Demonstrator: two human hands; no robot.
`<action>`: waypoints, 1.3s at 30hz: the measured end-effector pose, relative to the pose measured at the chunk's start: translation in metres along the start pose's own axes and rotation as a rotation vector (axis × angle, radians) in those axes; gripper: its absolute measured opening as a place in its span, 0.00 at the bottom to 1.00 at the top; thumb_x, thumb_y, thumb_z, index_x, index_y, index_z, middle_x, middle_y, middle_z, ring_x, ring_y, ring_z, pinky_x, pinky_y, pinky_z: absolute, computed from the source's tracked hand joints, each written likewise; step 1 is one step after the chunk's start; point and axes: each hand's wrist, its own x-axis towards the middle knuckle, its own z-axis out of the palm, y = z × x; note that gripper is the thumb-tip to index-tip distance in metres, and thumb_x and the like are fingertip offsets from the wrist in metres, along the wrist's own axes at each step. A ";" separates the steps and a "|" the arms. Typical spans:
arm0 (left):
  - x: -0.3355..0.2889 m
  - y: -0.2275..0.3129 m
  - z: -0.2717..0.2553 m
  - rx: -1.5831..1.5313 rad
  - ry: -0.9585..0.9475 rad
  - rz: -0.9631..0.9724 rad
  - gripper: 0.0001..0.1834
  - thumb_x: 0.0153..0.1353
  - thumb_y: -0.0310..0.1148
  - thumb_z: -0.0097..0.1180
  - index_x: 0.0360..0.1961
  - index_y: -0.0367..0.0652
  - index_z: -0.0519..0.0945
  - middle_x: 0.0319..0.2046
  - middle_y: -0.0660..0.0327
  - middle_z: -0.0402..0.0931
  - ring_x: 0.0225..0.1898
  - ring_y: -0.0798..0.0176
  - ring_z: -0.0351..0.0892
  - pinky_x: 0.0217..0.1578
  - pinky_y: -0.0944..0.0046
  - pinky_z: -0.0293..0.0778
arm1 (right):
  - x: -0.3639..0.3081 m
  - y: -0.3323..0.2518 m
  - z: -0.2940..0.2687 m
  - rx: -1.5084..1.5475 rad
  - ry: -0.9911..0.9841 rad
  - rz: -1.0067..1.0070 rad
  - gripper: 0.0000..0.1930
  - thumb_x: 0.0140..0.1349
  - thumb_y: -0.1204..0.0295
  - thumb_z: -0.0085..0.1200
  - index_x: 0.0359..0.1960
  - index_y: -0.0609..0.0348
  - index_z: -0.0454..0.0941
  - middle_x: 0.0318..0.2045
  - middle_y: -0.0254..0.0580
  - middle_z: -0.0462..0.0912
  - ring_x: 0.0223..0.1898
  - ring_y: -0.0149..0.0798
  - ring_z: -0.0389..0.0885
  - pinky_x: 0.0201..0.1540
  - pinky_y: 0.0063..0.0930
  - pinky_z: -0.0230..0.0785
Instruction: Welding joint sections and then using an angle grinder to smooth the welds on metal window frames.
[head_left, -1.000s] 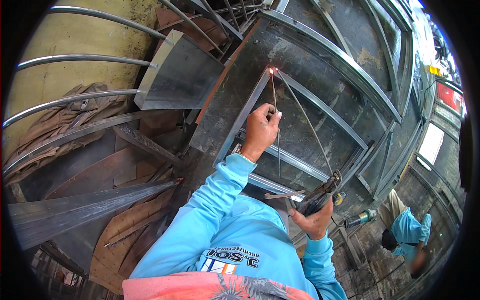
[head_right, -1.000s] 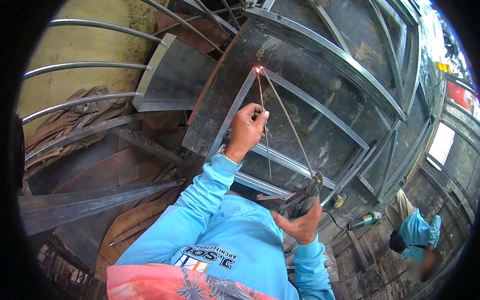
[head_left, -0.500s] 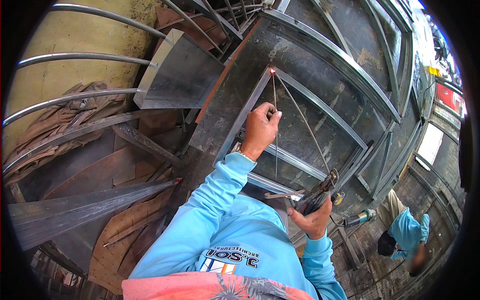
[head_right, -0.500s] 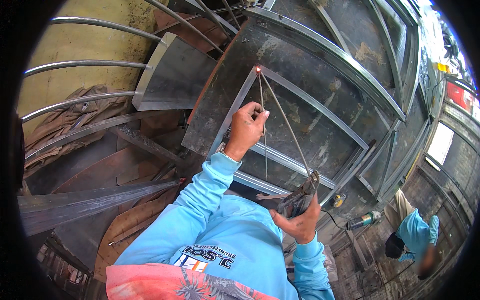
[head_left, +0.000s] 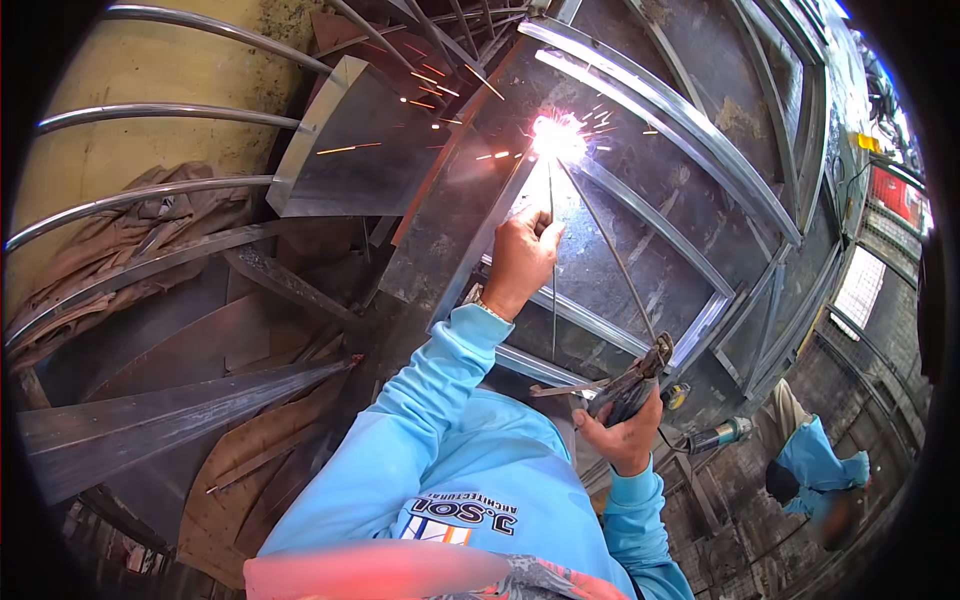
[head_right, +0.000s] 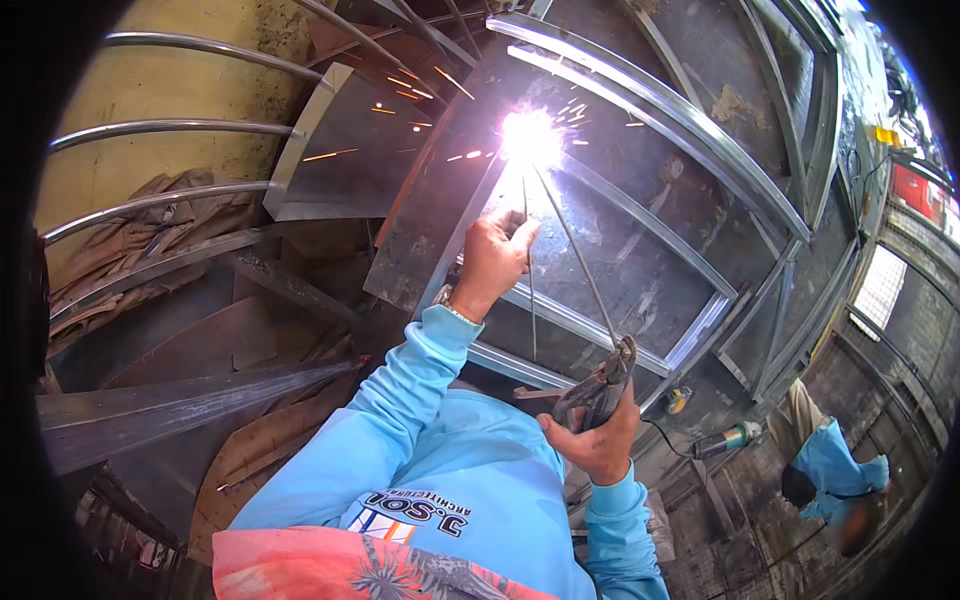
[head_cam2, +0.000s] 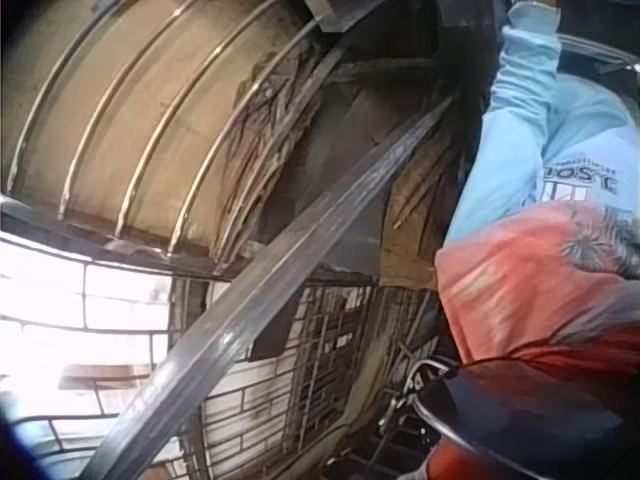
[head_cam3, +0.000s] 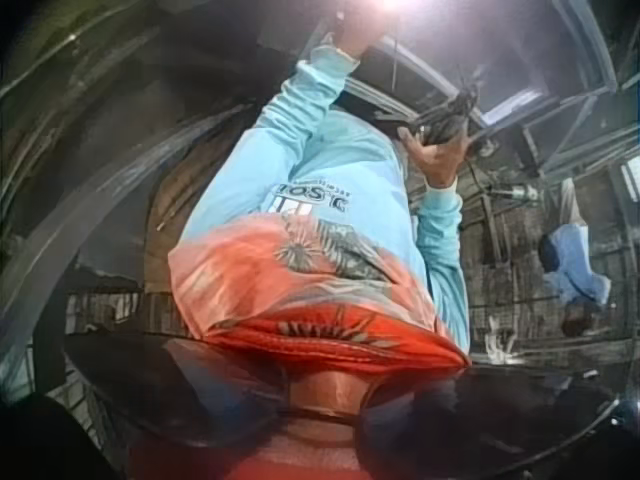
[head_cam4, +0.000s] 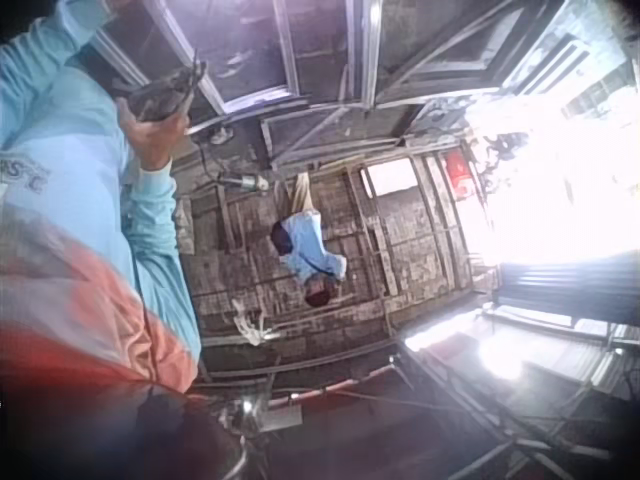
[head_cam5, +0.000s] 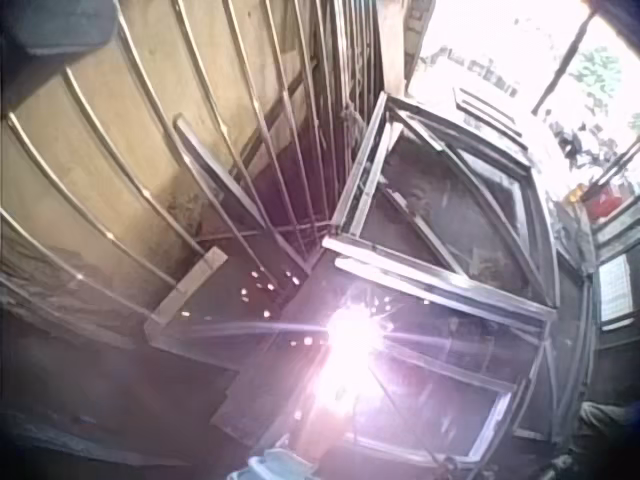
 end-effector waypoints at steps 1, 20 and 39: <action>0.000 -0.004 0.000 0.001 0.002 0.001 0.07 0.60 0.28 0.61 0.33 0.33 0.81 0.19 0.61 0.79 0.18 0.69 0.77 0.20 0.63 0.72 | -0.001 0.003 0.000 -0.021 -0.002 -0.023 0.40 0.39 0.60 0.78 0.50 0.65 0.67 0.28 0.31 0.73 0.23 0.20 0.70 0.21 0.14 0.62; 0.001 -0.006 0.000 -0.049 0.036 0.041 0.07 0.62 0.26 0.60 0.29 0.34 0.77 0.16 0.62 0.74 0.17 0.73 0.72 0.18 0.67 0.66 | -0.006 0.010 -0.007 -0.006 0.018 -0.066 0.41 0.37 0.58 0.77 0.50 0.69 0.70 0.36 0.43 0.80 0.36 0.36 0.80 0.40 0.29 0.74; 0.000 -0.001 -0.011 0.028 -0.015 0.037 0.07 0.61 0.27 0.60 0.31 0.33 0.78 0.17 0.59 0.75 0.18 0.68 0.77 0.20 0.65 0.68 | 0.001 0.011 -0.009 0.017 -0.011 -0.094 0.43 0.40 0.54 0.77 0.51 0.68 0.67 0.40 0.39 0.78 0.40 0.34 0.76 0.45 0.27 0.71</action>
